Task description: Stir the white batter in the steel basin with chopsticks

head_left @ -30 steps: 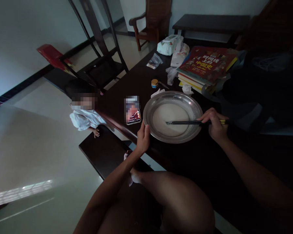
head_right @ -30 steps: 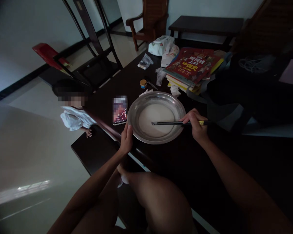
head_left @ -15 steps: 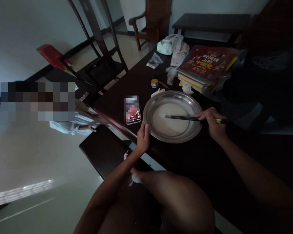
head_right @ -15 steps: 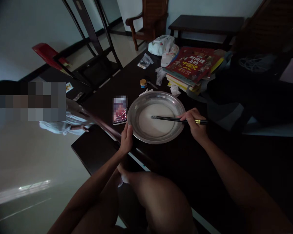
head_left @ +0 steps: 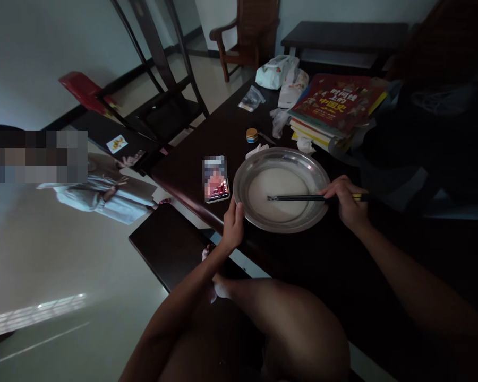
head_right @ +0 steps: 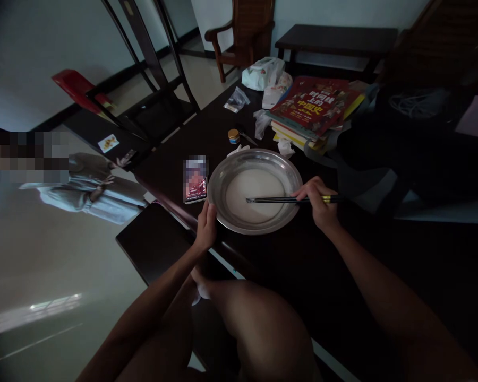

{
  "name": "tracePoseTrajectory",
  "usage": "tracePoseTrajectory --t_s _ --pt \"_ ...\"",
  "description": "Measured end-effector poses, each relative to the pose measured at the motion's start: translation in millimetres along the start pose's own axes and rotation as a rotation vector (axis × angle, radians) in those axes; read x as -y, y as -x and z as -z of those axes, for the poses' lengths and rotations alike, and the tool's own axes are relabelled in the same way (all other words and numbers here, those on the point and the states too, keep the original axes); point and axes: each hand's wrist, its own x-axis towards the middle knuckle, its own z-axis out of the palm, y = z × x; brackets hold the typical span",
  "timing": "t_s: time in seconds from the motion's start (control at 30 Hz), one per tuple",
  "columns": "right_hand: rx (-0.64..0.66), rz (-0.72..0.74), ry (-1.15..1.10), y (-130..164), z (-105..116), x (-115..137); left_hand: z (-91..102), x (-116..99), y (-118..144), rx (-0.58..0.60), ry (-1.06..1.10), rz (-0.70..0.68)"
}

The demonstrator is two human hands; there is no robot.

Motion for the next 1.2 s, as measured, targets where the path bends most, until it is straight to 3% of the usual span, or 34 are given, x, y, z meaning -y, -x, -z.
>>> tracePoseTrajectory --t_s 0.1,0.23,0.4,0.57,0.7,0.87,1.03,1.2 --pt "0.031 -0.019 0.055 -0.2 0.0 0.8 0.2 -0.6 0.4 -0.001 -0.004 0.001" --pt "-0.067 -0.002 -0.009 -0.9 -0.1 0.4 0.4 -1.6 0.1 0.006 -0.005 -0.015" --pt "0.037 -0.006 0.027 -0.3 0.0 0.9 0.2 -0.6 -0.3 -0.001 -0.004 -0.006" --pt "-0.033 0.018 -0.008 -0.1 0.0 -0.9 0.5 0.7 -0.5 -0.003 -0.002 -0.007" --pt "0.021 -0.009 -0.001 0.5 -1.3 -1.1 0.7 1.0 -0.6 0.004 -0.002 -0.011" --pt "-0.055 -0.007 -0.014 -0.2 -1.1 0.0 0.9 0.5 -0.6 0.005 -0.002 -0.016" --pt "0.012 -0.02 0.0 -0.2 -1.7 2.1 0.2 -0.6 -0.6 0.005 0.0 -0.018" --pt "-0.03 0.001 -0.011 -0.2 -0.1 0.9 -0.6 0.7 -0.7 -0.003 -0.001 -0.013"
